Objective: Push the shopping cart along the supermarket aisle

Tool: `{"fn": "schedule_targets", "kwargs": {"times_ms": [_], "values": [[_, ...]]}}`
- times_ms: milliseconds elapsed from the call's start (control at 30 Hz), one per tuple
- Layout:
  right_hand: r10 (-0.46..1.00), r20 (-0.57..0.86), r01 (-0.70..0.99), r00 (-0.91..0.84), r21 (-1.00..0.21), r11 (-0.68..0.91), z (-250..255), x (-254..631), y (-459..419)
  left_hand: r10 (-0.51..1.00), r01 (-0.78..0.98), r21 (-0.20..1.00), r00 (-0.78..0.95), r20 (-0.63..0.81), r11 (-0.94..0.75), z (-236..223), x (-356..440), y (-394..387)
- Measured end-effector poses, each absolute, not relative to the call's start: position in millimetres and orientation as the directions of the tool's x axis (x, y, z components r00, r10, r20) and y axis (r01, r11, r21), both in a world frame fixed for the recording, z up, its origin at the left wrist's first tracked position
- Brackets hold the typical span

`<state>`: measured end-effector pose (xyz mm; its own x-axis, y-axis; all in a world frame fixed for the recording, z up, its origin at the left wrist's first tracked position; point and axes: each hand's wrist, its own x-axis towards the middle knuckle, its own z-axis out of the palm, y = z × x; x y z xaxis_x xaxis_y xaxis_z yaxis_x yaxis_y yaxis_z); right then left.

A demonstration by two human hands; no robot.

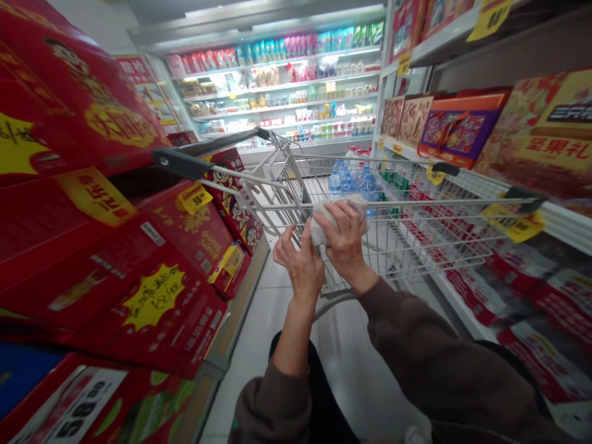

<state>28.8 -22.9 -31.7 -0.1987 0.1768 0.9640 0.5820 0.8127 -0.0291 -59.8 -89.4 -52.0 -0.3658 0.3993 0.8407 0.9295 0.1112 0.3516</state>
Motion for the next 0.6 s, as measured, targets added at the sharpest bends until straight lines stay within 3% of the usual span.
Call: {"fn": "schedule_targets", "kwargs": {"times_ms": [167, 333, 433, 600], "values": [[0.198, 0.948, 0.608, -0.249, -0.006, 0.794, -93.0, 35.8, -22.0, 0.388, 0.930, 0.342, -0.367, 0.845, 0.135, -54.8, -68.6, -93.9], [0.386, 0.872, 0.517, -0.301, -0.191, 0.834, -139.3, 59.4, -27.8, 0.369, 0.927, 0.343, -0.375, 0.850, 0.151, -54.7, -80.9, -96.0], [0.377, 0.894, 0.434, -0.243, -0.248, 0.866, -120.4, 53.3, -34.4, 0.392, 0.935, 0.325, -0.356, 0.849, 0.145, -50.3, -87.1, -93.9], [0.211, 0.937, 0.407, -0.278, -0.084, 0.910, -62.5, 17.0, -40.4, 0.446, 0.932, 0.336, -0.361, 0.819, 0.139, -41.6, -91.6, -95.0]]}}
